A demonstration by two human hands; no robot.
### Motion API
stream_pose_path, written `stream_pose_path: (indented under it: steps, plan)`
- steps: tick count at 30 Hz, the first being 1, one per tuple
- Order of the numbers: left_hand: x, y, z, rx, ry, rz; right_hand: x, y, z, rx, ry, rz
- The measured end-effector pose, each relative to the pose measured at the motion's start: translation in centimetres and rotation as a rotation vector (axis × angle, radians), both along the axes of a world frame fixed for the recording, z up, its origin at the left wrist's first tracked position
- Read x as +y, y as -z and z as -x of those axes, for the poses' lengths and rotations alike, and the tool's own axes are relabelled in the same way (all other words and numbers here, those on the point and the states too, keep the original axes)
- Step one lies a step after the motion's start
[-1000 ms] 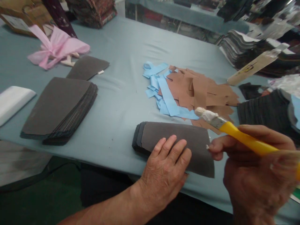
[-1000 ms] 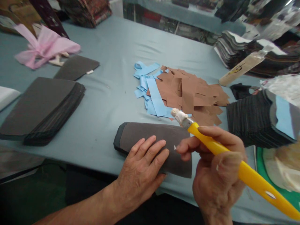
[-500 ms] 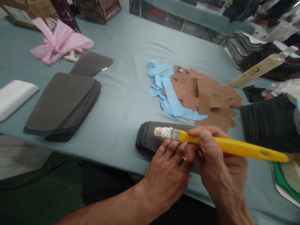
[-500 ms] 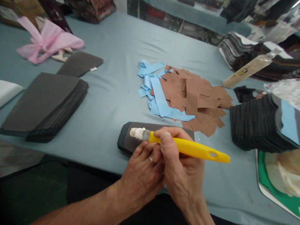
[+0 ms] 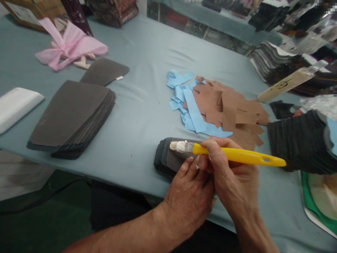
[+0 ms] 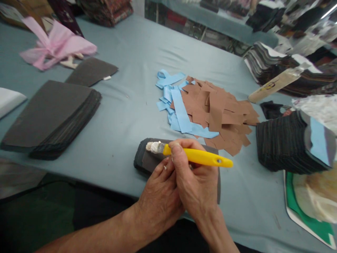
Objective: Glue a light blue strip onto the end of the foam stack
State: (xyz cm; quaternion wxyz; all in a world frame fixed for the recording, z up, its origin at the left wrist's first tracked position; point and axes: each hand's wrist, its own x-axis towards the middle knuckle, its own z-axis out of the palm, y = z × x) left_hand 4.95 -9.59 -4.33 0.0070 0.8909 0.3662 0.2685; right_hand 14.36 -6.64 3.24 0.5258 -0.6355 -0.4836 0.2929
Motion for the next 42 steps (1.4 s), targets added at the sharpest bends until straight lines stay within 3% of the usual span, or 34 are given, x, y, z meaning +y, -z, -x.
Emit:
stream_pose_path:
  steps: [16,24,31,42]
  plan:
    - [-0.2,0.4,-0.4,0.097,-0.006,-0.033,0.4,-0.1,0.5,-0.039,-0.016,0.037]
    - [0.0,-0.4,-0.1,0.117,0.033,0.008,-0.1,-0.7,0.9,0.024,-0.103,0.052]
    - [-0.3,0.4,-0.5,0.144,0.011,0.009,-0.4,-0.5,0.7,0.057,-0.151,0.08]
    - [0.3,-0.6,0.4,-0.05,0.016,-0.003,1.9,0.0,0.2,-0.018,-0.051,-0.012]
